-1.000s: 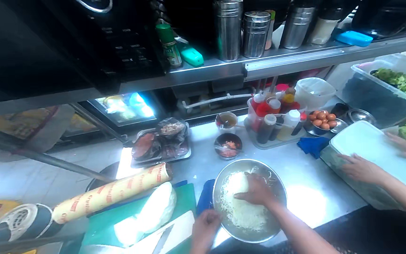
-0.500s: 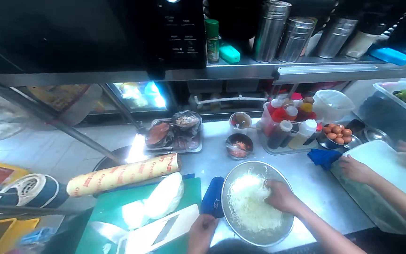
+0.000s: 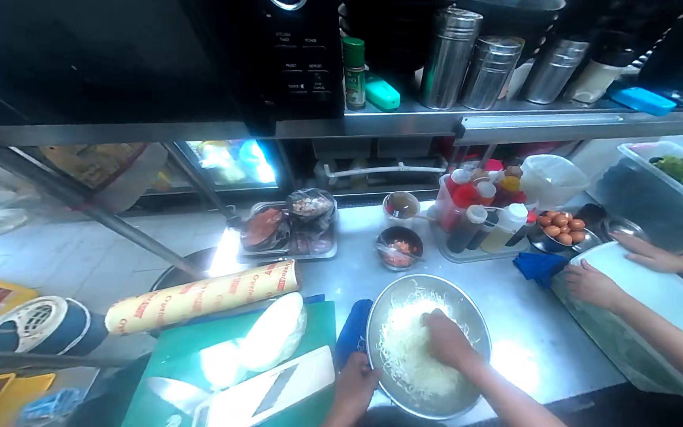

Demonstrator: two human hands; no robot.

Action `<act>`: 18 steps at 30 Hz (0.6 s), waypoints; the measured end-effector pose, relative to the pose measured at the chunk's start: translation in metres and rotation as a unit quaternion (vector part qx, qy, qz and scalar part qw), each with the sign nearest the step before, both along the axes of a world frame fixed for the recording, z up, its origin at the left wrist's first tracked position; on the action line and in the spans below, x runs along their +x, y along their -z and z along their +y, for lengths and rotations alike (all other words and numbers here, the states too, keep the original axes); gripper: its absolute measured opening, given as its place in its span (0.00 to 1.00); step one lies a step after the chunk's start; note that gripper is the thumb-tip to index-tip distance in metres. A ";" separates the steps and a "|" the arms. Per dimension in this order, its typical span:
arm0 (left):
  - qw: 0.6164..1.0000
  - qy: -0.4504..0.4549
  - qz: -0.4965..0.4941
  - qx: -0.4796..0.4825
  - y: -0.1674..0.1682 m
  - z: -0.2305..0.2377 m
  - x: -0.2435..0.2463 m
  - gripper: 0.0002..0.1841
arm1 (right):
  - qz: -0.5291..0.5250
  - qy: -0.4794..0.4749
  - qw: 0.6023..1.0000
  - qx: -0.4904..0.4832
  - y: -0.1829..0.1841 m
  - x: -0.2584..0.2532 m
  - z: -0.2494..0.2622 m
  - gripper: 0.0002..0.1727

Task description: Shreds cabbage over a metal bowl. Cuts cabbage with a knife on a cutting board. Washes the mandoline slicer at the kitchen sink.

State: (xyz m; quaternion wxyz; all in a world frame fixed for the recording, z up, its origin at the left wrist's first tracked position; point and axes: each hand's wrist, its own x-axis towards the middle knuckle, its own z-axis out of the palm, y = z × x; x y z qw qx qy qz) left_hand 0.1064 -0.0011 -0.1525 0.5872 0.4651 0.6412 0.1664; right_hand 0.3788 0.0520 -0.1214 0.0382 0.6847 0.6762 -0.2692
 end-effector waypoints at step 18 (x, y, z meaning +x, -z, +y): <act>0.999 0.035 0.014 -0.027 0.002 -0.007 0.007 0.18 | -0.115 0.024 0.993 -0.019 0.017 -0.009 0.013 0.47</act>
